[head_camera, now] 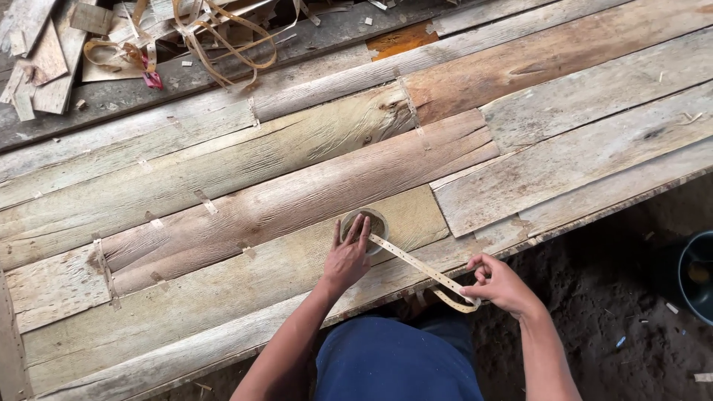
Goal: The person assembles a wooden structure by hand, using thin wooden strips and a paste-like substance from a small container. They repeatedly dip the strips into the paste and press them into gaps between wooden planks on a workbench.
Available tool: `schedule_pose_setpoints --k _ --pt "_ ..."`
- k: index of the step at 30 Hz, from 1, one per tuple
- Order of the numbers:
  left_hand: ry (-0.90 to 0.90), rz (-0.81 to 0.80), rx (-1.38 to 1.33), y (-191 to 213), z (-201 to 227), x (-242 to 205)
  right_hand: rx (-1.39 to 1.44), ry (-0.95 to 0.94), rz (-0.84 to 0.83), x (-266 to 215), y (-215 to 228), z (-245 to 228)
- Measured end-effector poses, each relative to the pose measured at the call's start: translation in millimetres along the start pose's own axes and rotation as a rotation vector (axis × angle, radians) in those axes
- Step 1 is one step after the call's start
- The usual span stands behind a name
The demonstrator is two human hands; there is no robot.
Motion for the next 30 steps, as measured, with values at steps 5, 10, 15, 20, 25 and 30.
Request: schedule_pose_setpoints --k 5,10,15,20,25,30 --pt "0.004 0.022 -0.049 13 -7 -6 0.004 -0.045 -0.021 -7 11 27" --pt "0.119 0.135 -0.382 39 -13 -6 0.009 -0.066 -0.019 -12 -6 11" --pt "0.213 0.296 -0.428 17 -26 22 0.006 -0.058 -0.048 -4 -12 21" --pt "0.21 0.326 -0.411 -6 -18 38 -0.001 -0.067 -0.072 -6 -16 11" --pt "0.241 0.337 -0.514 -7 -24 43 0.023 -0.059 -0.074 2 -12 17" --pt "0.265 0.41 -0.57 24 -23 63 0.032 -0.091 -0.039 -10 -1 3"
Point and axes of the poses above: each hand's wrist, its own x-axis towards the middle knuckle, its own y-axis out of the back of the hand, z = x × y, the point moved 9 cm from there along x, towards the middle knuckle, and after that the axes turned 13 degrees about y, right-handed, at the moved point
